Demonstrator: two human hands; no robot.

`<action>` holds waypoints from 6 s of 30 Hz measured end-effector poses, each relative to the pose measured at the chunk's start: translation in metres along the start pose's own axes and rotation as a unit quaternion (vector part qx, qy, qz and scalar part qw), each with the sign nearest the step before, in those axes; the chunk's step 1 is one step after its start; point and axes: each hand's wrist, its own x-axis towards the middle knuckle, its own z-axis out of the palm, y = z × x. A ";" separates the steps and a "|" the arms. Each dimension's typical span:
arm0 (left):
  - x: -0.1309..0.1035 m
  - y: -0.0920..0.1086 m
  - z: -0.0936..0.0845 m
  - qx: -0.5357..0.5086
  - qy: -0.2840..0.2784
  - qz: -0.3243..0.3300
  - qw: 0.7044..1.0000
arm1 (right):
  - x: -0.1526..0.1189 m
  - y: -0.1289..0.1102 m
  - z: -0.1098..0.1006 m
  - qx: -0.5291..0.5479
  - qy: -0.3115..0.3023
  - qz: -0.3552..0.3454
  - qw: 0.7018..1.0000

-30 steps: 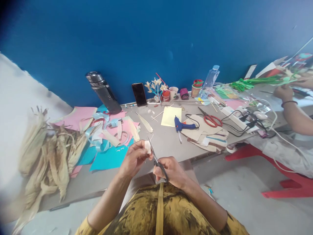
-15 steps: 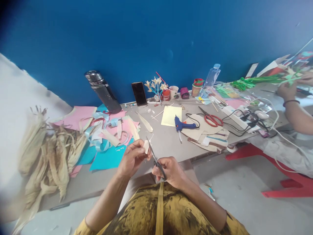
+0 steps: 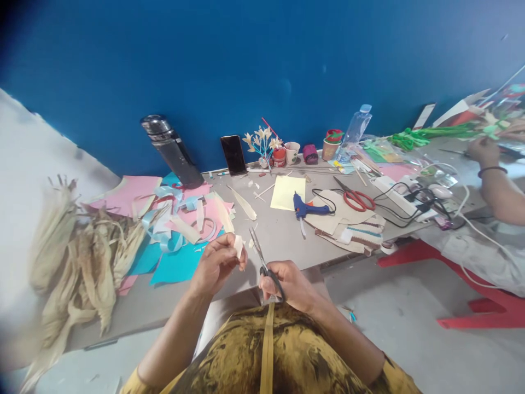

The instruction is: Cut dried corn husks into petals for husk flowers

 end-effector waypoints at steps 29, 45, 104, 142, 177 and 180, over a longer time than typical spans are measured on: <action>-0.004 -0.030 0.013 -0.075 0.013 -0.062 0.995 | 0.027 -0.016 0.012 0.097 0.255 -0.056 0.960; 0.008 0.000 0.002 0.005 -0.050 -0.037 0.998 | -0.007 -0.010 -0.017 -0.025 -0.059 0.082 0.995; -0.006 -0.032 0.027 -0.121 0.083 -0.039 0.988 | 0.036 -0.017 0.015 0.109 0.259 -0.078 0.956; 0.006 -0.014 0.023 -0.153 0.098 -0.010 0.983 | 0.019 -0.004 0.015 -0.037 0.096 -0.011 0.995; 0.005 -0.016 0.029 -0.121 0.111 -0.011 0.986 | 0.017 0.009 0.015 -0.030 0.110 -0.001 0.993; 0.006 -0.015 0.028 -0.128 0.114 -0.016 0.985 | 0.018 0.007 0.017 -0.011 0.110 0.003 0.994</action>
